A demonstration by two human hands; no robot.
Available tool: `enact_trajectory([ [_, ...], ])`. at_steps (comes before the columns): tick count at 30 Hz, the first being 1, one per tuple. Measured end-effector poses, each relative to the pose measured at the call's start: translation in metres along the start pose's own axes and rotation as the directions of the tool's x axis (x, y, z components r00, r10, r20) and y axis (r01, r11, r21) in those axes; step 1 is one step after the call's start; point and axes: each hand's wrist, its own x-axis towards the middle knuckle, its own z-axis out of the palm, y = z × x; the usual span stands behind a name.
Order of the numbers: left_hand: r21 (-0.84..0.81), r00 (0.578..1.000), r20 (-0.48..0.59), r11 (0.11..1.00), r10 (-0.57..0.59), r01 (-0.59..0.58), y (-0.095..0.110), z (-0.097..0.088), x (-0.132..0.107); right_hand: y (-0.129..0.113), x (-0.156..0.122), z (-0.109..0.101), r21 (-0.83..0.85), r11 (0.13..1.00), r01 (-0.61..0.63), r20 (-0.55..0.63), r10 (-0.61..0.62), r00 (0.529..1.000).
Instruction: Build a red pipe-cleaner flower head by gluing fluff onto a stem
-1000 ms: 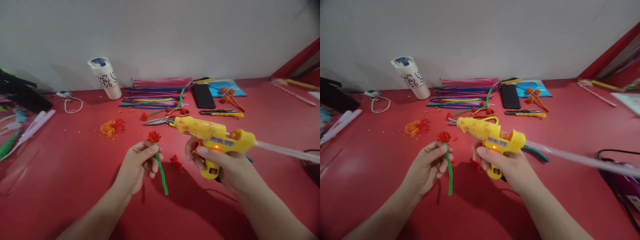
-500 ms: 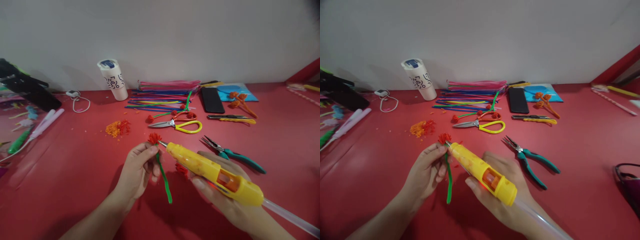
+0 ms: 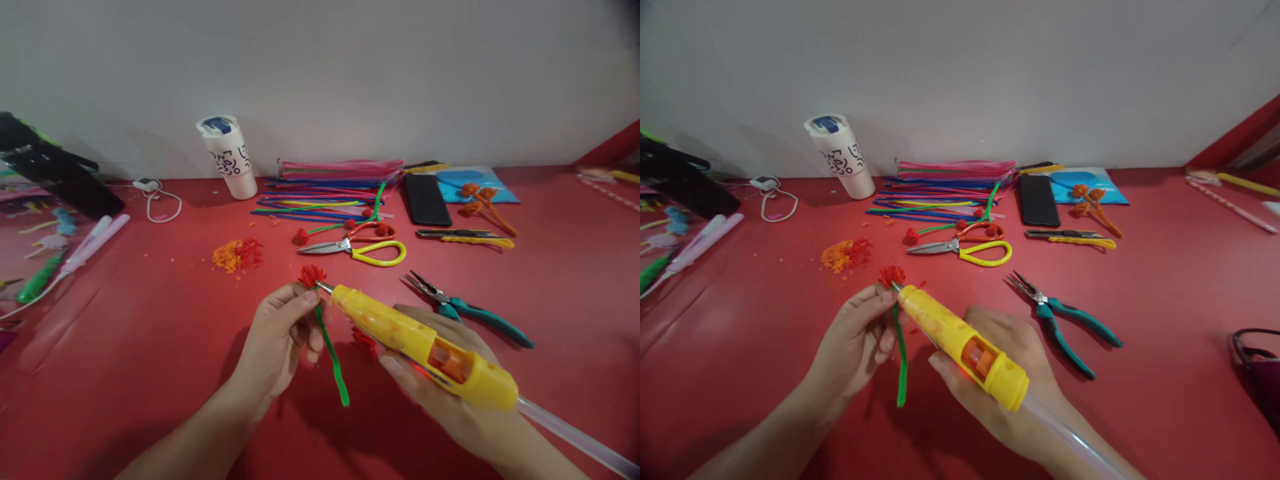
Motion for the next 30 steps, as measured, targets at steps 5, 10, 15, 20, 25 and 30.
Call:
enact_trajectory([
  [5, -0.003, 1.0, 0.002, 1.0, 0.004, -0.004, 0.0003, -0.0003, 0.0011, -0.0009, 0.0016, 0.0008, -0.002, 1.0, -0.022, 0.006, 0.022, 1.0],
  [10, -0.035, 1.0, 0.023, 0.999, 0.0, 0.001, -0.0001, -0.0008, 0.0018, -0.0006, 0.001, 0.0009, -0.011, 0.999, -0.036, -0.003, 0.035, 0.999],
  [15, -0.054, 1.0, 0.024, 0.998, 0.009, -0.008, -0.0007, -0.0005, 0.0014, 0.002, -0.001, 0.0009, -0.03, 0.999, -0.031, 0.015, 0.031, 0.999],
  [20, -0.073, 0.999, 0.039, 0.997, 0.003, 0.0, -0.0006, -0.0015, 0.0011, 0.0011, -0.0016, -0.0004, -0.011, 0.999, -0.043, 0.003, 0.043, 0.999],
  [25, -0.074, 0.999, 0.04, 0.997, 0.002, 0.001, -0.0003, -0.0019, 0.0013, 0.001, -0.0004, -0.0006, -0.01, 0.998, -0.055, 0.055, 0.056, 0.997],
  [30, -0.073, 0.999, 0.038, 0.997, 0.003, 0.0, 0.0, -0.0018, 0.0027, 0.0023, 0.0007, -0.0004, 0.002, 0.997, -0.081, 0.064, 0.08, 0.995],
])
